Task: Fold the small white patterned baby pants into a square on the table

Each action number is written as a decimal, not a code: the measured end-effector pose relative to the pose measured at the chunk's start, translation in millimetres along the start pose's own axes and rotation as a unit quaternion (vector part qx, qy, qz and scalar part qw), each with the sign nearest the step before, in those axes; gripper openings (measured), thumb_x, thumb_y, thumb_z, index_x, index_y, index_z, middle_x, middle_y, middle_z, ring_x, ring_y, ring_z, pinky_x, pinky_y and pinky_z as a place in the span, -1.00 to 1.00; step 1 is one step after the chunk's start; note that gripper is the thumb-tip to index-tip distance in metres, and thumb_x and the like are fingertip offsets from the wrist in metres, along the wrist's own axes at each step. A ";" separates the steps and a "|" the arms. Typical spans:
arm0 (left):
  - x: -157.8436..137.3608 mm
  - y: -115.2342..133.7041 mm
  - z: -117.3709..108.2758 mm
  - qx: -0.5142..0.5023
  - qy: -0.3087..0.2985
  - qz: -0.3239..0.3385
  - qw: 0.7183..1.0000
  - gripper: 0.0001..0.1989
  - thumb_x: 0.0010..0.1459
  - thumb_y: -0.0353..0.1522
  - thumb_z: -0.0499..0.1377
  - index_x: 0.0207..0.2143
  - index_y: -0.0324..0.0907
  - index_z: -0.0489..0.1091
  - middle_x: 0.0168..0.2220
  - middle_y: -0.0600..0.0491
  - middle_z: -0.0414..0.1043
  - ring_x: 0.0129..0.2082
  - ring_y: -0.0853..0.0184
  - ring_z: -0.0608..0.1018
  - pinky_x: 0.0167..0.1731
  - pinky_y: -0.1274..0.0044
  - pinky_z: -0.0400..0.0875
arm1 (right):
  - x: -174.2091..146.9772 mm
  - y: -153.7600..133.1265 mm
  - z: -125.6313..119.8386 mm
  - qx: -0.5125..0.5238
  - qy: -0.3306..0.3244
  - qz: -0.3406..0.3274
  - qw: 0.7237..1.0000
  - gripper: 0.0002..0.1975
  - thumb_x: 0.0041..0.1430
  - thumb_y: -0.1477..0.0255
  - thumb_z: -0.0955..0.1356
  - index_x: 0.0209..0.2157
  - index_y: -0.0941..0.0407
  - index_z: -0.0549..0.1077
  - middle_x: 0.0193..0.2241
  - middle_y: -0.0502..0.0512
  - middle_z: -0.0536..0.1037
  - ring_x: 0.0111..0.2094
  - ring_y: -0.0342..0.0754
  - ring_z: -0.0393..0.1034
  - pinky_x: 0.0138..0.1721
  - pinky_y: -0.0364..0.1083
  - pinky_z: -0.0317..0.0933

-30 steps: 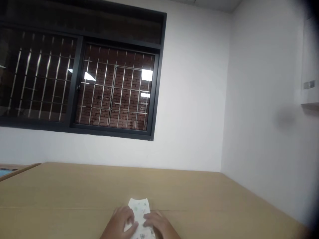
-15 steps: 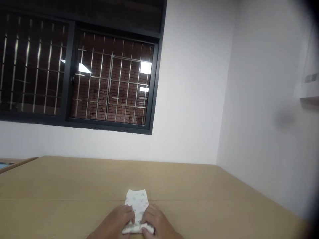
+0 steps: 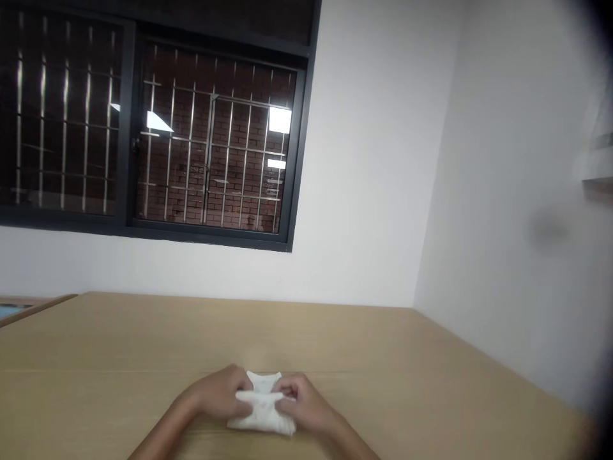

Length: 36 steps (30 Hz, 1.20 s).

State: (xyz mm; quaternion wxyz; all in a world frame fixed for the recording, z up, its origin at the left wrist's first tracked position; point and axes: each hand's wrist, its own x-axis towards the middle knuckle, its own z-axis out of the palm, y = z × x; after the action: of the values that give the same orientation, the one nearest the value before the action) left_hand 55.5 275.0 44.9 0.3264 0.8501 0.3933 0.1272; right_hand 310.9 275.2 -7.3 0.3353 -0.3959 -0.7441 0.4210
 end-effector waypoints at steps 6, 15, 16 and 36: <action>25.8 -27.9 5.8 -0.138 0.165 -0.049 0.975 -0.76 -0.02 -0.17 0.18 -0.45 -0.16 0.31 -0.47 0.19 0.20 -0.40 0.35 0.31 -0.42 0.54 0.13 | 30.0 -15.5 -12.3 0.141 0.064 0.103 0.983 -0.60 -0.06 0.33 0.44 -0.13 0.15 0.59 -0.47 -0.03 0.51 -0.48 -0.14 0.32 -0.43 -0.16 0.09; 16.6 -34.5 12.4 -0.174 -0.012 0.023 0.984 -0.73 0.07 -0.13 0.19 -0.38 -0.16 0.37 -0.45 0.19 0.28 -0.41 0.36 0.31 -0.40 0.56 0.11 | 29.7 -3.7 -23.0 0.061 -0.070 0.070 0.993 -0.70 0.02 0.25 0.51 -0.27 0.17 0.62 -0.38 0.02 0.58 -0.40 -0.13 0.36 -0.34 -0.15 0.15; 17.1 -34.7 13.7 -0.161 0.008 0.010 0.987 -0.73 0.08 -0.14 0.18 -0.40 -0.16 0.36 -0.45 0.18 0.29 -0.41 0.36 0.32 -0.41 0.56 0.12 | 29.7 -2.6 -21.4 0.056 -0.056 0.074 0.994 -0.71 0.03 0.26 0.50 -0.27 0.17 0.61 -0.39 0.02 0.57 -0.40 -0.13 0.36 -0.34 -0.15 0.15; 58.7 -26.7 75.5 0.084 0.366 -0.035 0.926 -0.45 0.43 -0.15 -0.16 0.21 -0.22 0.40 0.24 -0.15 0.45 0.26 0.14 0.42 0.31 0.26 0.20 | 32.6 -19.1 31.3 -0.352 0.118 -0.075 0.925 -0.63 0.40 0.43 0.18 0.08 0.12 0.51 0.04 0.26 0.59 0.09 0.14 0.39 0.18 0.11 0.15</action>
State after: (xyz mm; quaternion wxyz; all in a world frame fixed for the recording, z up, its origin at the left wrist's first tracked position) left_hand 114.2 297.5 -31.9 0.0917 0.7546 0.5237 0.3846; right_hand 263.9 286.0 1.9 0.2902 -0.4780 -0.8272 0.0554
